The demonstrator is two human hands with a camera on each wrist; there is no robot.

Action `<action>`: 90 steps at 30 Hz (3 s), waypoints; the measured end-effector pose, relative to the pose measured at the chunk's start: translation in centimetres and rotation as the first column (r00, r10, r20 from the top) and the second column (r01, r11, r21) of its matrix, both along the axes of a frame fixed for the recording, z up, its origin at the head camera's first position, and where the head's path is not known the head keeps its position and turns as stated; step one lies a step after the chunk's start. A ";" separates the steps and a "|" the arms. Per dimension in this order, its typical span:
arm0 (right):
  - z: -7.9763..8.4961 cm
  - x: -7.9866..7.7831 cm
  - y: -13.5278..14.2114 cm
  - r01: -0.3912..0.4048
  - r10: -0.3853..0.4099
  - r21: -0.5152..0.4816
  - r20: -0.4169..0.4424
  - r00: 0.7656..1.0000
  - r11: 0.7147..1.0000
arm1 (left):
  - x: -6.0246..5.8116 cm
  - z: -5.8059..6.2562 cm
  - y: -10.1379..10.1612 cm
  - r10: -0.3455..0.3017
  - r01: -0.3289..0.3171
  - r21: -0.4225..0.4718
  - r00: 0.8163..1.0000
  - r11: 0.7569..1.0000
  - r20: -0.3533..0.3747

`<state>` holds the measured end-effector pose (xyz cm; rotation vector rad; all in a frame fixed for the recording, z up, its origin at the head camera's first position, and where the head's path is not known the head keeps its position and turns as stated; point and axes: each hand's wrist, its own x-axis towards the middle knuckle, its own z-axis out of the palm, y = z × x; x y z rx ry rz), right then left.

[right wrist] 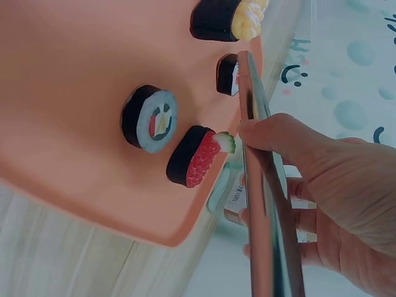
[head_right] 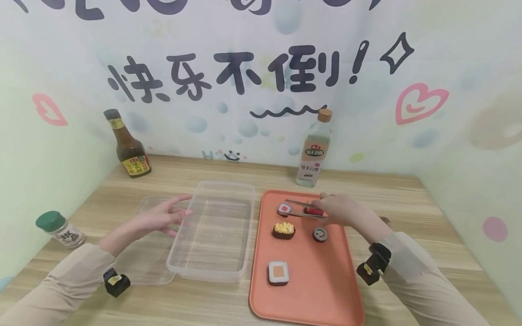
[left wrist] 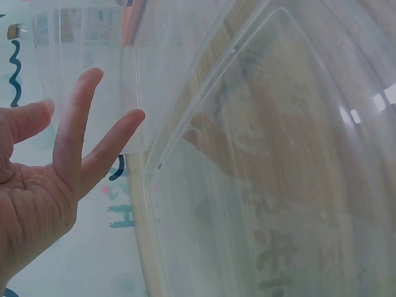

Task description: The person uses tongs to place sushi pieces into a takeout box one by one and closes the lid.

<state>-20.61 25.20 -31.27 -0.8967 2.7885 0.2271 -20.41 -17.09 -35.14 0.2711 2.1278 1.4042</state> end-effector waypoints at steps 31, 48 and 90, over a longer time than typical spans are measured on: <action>0.2 0.3 0.0 -0.110 0.102 -0.054 -0.136 0.985 0.992 | 0.1 -0.2 0.0 0.014 -0.015 0.014 1.000 1.000 0.009; 2.2 -0.1 -0.6 -0.094 0.072 -0.088 -0.227 0.971 0.992 | 0.1 -0.2 0.0 0.022 -0.022 -0.006 1.000 1.000 -0.005; 0.3 -5.1 -17.2 -0.357 0.391 0.166 -0.271 0.880 0.919 | -0.1 -0.7 -0.1 0.050 -0.051 0.029 0.999 0.998 0.021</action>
